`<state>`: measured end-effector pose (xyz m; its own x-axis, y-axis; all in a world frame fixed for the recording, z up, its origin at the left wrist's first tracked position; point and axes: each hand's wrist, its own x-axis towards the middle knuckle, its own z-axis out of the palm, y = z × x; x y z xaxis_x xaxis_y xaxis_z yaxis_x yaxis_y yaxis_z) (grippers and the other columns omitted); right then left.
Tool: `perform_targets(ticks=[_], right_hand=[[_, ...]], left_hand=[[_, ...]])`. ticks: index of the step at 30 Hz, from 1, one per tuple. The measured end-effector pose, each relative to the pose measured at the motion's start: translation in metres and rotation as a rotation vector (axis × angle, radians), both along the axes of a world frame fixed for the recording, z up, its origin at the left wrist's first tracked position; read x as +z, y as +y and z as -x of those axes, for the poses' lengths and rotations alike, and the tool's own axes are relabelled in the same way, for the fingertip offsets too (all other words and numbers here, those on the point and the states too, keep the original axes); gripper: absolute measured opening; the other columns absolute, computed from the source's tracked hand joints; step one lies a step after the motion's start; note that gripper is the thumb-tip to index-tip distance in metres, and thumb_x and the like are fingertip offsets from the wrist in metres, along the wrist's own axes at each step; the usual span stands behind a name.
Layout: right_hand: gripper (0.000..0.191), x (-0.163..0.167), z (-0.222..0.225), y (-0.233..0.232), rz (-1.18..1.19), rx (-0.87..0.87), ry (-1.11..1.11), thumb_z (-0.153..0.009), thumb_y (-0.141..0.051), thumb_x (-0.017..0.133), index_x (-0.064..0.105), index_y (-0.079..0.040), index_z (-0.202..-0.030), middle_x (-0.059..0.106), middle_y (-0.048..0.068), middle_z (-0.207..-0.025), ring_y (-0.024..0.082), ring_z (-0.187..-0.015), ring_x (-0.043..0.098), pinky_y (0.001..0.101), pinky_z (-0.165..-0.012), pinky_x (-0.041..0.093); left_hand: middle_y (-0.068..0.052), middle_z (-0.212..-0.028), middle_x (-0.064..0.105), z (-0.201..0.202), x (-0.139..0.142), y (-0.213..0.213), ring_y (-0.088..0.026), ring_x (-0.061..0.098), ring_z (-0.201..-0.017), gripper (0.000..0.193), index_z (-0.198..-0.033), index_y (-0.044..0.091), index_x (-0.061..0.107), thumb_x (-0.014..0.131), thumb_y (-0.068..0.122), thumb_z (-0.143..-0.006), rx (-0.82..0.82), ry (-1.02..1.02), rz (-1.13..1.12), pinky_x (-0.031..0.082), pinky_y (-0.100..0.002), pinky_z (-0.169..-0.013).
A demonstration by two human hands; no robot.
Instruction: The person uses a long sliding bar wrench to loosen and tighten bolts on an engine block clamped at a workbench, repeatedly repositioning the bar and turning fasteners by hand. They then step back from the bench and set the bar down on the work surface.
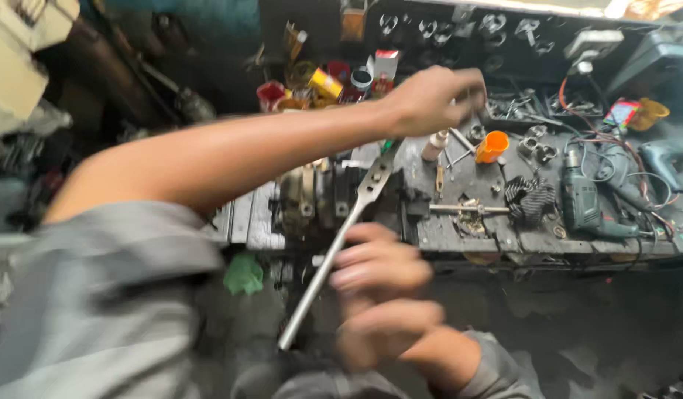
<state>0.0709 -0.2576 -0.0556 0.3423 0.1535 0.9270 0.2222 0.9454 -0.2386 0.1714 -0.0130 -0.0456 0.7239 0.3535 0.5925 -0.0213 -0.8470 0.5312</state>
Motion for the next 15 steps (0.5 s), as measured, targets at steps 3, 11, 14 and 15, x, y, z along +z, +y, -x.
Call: perform_targets(ticks=[3, 11, 14, 15], right_hand=[[0.020, -0.018, -0.089, 0.012, -0.040, -0.185, 0.142, -0.101, -0.021, 0.060, 0.043, -0.014, -0.108, 0.052, 0.009, -0.101, 0.021, -0.084, 0.057, 0.0424, -0.080, 0.055], [0.030, 0.026, -0.230, 0.189, 0.524, -0.221, -0.389, -0.092, 0.010, 0.055, 0.058, 0.004, -0.121, 0.065, 0.013, -0.114, 0.023, -0.106, 0.064, 0.0347, -0.099, 0.054], [0.018, 0.030, -0.222, 0.264, 0.663, -0.523, -1.003, -0.109, -0.013, 0.063, 0.067, -0.001, -0.123, 0.069, 0.021, -0.120, 0.039, -0.112, 0.064, 0.0494, -0.095, 0.049], [0.023, 0.026, -0.217, 0.282, 0.770, -0.575, -1.183, -0.117, -0.020, 0.059, 0.067, -0.001, -0.125, 0.068, 0.025, -0.122, 0.046, -0.114, 0.060, 0.0554, -0.094, 0.046]], left_hand=[[-0.009, -0.078, 0.072, 0.102, 0.023, -0.083, -0.031, 0.073, -0.068, 0.016, -0.113, 0.015, 0.066, 0.058, 0.013, -0.099, -0.354, 0.131, -0.096, 0.056, -0.044, -0.065], [-0.011, -0.058, 0.065, 0.215, 0.068, -0.259, -0.035, 0.065, -0.059, 0.075, -0.160, 0.001, 0.032, 0.058, 0.046, -0.105, -0.101, 0.826, -0.082, 0.052, -0.047, -0.077], [-0.011, -0.086, 0.066, 0.207, 0.048, -0.282, -0.029, 0.065, -0.081, 0.068, -0.154, -0.003, 0.041, 0.063, 0.028, -0.097, 0.298, 0.466, -0.313, 0.052, -0.042, -0.086], [-0.011, -0.096, 0.066, 0.206, 0.038, -0.283, -0.027, 0.065, -0.087, 0.062, -0.152, 0.001, 0.043, 0.062, 0.026, -0.098, 0.401, 0.421, -0.455, 0.053, -0.042, -0.089]])
